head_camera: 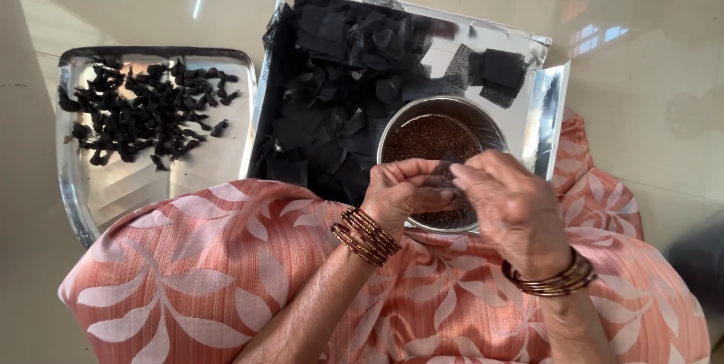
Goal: Preparing small sachets by placing seeds inside black mesh squares and folding them.
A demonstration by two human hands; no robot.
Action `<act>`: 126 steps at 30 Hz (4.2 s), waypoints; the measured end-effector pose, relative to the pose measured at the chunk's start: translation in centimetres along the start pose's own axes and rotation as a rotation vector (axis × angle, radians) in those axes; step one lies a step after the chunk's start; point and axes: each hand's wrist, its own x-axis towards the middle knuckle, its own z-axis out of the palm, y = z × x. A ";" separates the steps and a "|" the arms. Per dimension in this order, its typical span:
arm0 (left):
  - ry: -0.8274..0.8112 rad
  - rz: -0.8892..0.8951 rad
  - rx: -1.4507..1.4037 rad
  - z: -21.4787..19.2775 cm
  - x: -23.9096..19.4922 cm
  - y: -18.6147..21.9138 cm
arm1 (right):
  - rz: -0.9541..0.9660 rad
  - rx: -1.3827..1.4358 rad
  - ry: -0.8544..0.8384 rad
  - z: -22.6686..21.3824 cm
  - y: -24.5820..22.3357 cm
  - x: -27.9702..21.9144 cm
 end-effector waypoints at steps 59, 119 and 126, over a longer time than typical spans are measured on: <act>0.163 0.116 0.236 1.0 -0.1 1.7 | 0.874 0.923 -0.129 3.9 6.6 -2.3; 0.144 0.203 0.307 1.1 -0.4 1.2 | 0.671 0.536 -0.076 3.0 2.4 -1.0; 0.154 0.202 0.285 0.7 0.0 0.3 | 0.714 0.571 -0.046 3.4 2.1 -1.2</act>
